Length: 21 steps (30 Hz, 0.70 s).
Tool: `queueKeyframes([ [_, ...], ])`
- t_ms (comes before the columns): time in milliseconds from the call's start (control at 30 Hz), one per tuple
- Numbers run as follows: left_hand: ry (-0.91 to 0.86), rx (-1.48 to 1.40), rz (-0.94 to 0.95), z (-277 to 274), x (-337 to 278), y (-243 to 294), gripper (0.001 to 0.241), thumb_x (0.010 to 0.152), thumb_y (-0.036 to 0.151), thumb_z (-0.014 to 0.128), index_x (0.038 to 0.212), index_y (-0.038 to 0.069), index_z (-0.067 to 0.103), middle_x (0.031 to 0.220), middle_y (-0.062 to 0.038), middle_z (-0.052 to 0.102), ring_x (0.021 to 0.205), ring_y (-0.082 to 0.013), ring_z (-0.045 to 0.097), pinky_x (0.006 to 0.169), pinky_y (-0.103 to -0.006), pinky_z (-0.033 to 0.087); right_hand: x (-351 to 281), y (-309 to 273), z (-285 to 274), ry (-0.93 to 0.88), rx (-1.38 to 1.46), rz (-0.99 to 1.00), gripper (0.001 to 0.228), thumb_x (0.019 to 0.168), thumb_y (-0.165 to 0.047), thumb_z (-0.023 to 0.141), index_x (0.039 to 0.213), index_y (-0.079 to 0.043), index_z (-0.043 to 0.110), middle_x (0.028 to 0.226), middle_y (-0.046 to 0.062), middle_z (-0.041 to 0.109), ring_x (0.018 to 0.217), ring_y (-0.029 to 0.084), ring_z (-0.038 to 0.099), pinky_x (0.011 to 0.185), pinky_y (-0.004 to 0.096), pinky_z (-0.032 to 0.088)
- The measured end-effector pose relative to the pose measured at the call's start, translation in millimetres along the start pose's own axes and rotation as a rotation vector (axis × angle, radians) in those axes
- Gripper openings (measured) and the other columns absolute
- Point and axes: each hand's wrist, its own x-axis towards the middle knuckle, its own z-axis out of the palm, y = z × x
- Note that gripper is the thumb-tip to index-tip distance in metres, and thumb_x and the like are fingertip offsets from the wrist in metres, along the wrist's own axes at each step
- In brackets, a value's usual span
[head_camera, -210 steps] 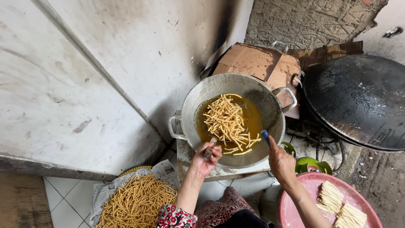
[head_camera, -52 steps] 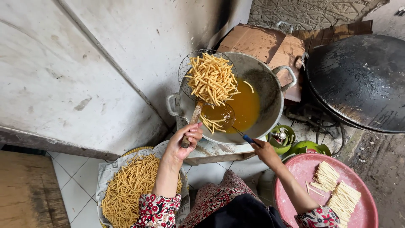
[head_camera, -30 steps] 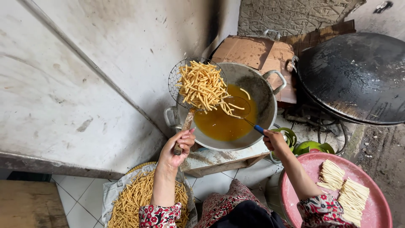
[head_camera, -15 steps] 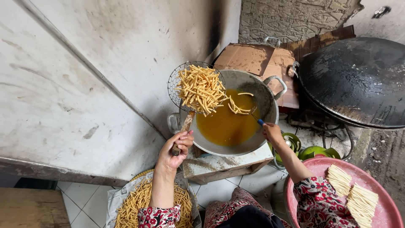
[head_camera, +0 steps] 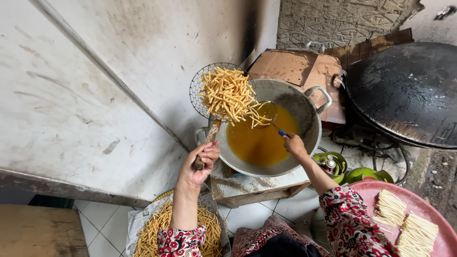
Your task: Frying and straining noodles in a large wok over a gas stove
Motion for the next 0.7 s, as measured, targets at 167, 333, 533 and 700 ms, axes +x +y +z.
queueKeyframes([
  [167, -0.006, -0.007, 0.000, -6, -1, 2, 0.033, 0.100, 0.004, 0.055, 0.130, -0.007, 0.055, 0.081, 0.005, 0.043, 0.062, 0.0021, 0.047, 0.055, -0.0124, 0.051, -19, -15, 31, -0.081, -0.090, -0.050, 0.044, 0.099, -0.029, 0.058, 0.132, -0.002, 0.068, 0.072, 0.017, 0.072, 0.061, 0.027, 0.072, 0.065, 0.043, 0.057],
  [333, 0.026, 0.010, 0.017, -13, 0, 3, 0.031, 0.100, 0.004, 0.055, 0.129, -0.007, 0.056, 0.081, 0.006, 0.041, 0.062, 0.0024, 0.047, 0.054, -0.0116, 0.051, -40, -28, 49, -0.117, 0.314, 0.045, 0.046, 0.095, -0.025, 0.063, 0.132, 0.002, 0.063, 0.062, 0.014, 0.061, 0.041, 0.020, 0.057, 0.034, 0.032, 0.043],
  [533, 0.059, 0.031, 0.038, -25, -2, 3, 0.029, 0.100, 0.005, 0.056, 0.127, -0.006, 0.056, 0.081, 0.006, 0.042, 0.061, 0.0033, 0.046, 0.053, -0.0107, 0.050, -86, -68, 12, -0.181, 0.624, 0.141, 0.050, 0.101, -0.019, 0.058, 0.140, 0.012, 0.050, 0.066, 0.004, 0.045, 0.042, 0.010, 0.042, 0.033, 0.026, 0.029],
  [700, 0.110, 0.020, 0.045, -31, -3, -8, 0.027, 0.099, 0.005, 0.058, 0.124, -0.005, 0.058, 0.080, 0.007, 0.041, 0.061, 0.0035, 0.046, 0.053, -0.0110, 0.050, -83, -43, -13, -0.030, 0.580, 0.086, 0.045, 0.100, -0.016, 0.060, 0.137, 0.009, 0.056, 0.061, 0.008, 0.048, 0.042, 0.012, 0.046, 0.032, 0.024, 0.030],
])
